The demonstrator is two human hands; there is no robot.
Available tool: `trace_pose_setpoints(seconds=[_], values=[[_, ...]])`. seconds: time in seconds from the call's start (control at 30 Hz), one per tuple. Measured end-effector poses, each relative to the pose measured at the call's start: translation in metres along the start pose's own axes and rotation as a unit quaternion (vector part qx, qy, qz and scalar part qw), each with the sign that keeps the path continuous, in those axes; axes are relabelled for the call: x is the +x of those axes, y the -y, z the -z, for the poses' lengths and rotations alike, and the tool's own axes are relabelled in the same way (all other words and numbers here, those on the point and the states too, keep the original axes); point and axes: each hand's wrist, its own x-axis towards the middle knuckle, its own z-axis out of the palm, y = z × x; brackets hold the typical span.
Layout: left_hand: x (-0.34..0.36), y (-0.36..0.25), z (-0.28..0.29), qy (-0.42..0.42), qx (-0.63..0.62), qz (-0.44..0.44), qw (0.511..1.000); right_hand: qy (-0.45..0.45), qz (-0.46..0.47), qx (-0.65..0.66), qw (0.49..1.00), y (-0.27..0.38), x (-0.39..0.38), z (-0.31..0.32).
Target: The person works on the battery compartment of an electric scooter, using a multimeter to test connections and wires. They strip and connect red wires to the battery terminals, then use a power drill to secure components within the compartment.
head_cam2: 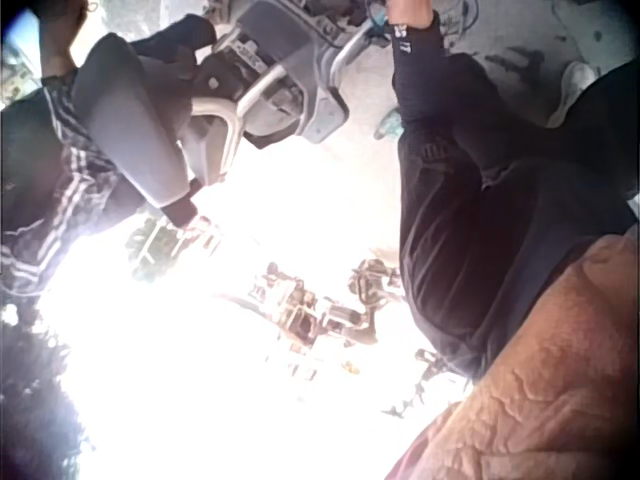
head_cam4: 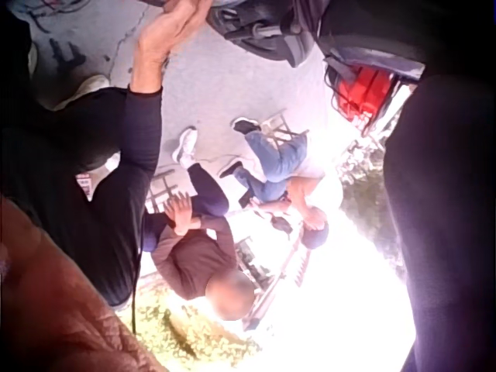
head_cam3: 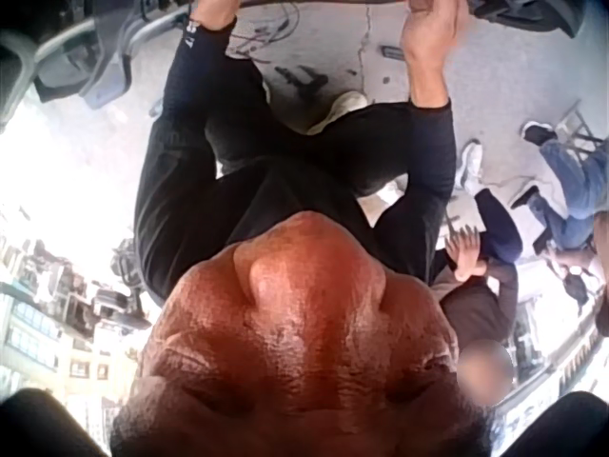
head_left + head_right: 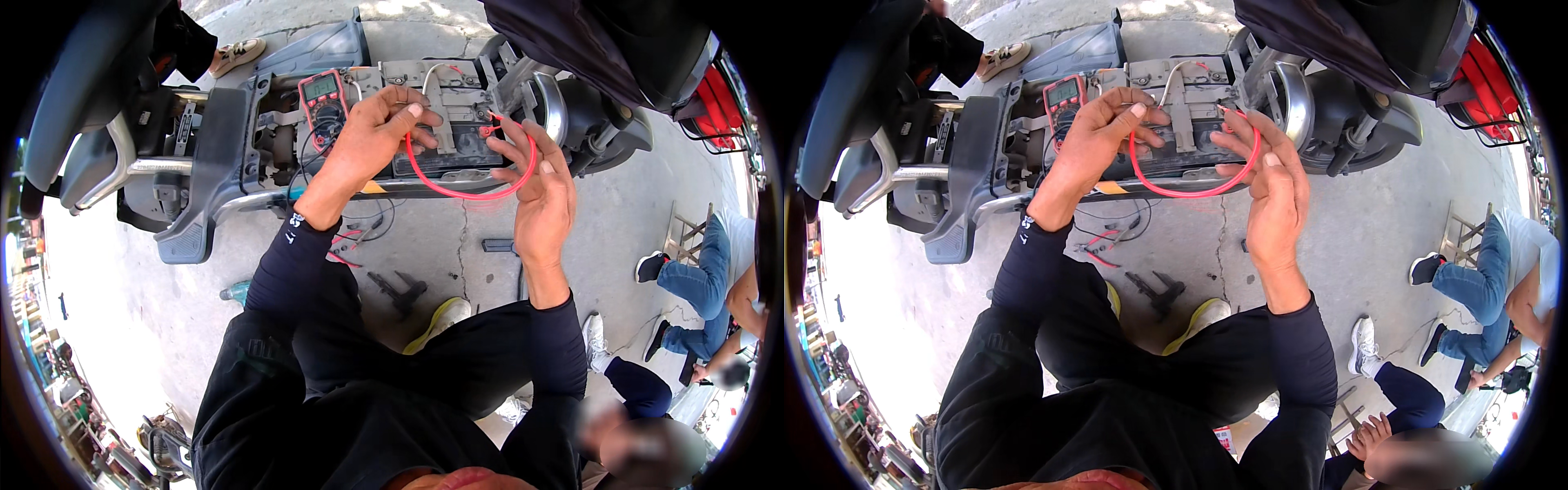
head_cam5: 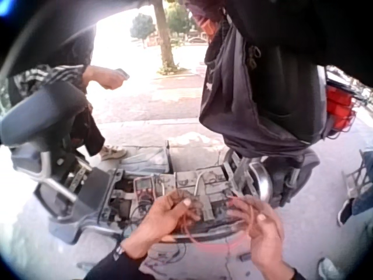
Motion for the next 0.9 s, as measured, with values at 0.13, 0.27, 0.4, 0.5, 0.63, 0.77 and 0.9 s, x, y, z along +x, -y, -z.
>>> trace_pose_setpoints(seconds=[0.13, 0.27, 0.4, 0.5, 0.63, 0.77, 0.9], values=[[-0.005, -0.005, 0.009, 0.096, -0.036, -0.098, 0.990, -0.008, 0.068, -0.134, 0.989, -0.008, 0.002, 0.001], [-0.009, -0.003, 0.002, 0.063, 0.198, -0.068, 0.976, 0.001, 0.043, -0.227, 0.973, -0.015, 0.001, 0.006], [0.000, -0.001, -0.001, -0.043, 0.394, -0.248, 0.884, -0.054, 0.068, -0.326, 0.941, -0.017, 0.008, 0.010], [0.002, -0.001, -0.003, -0.083, 0.365, -0.292, 0.880, -0.075, 0.088, -0.322, 0.940, -0.025, 0.011, 0.023], [0.000, 0.005, -0.001, -0.053, 0.256, -0.247, 0.933, -0.084, 0.061, -0.296, 0.949, -0.036, 0.022, 0.030], [0.000, 0.020, 0.008, -0.001, 0.086, -0.127, 0.988, -0.016, -0.039, -0.262, 0.964, -0.012, 0.028, 0.019], [0.004, 0.012, 0.004, -0.011, 0.078, -0.123, 0.989, 0.029, -0.090, -0.141, 0.986, -0.029, 0.023, 0.026]])
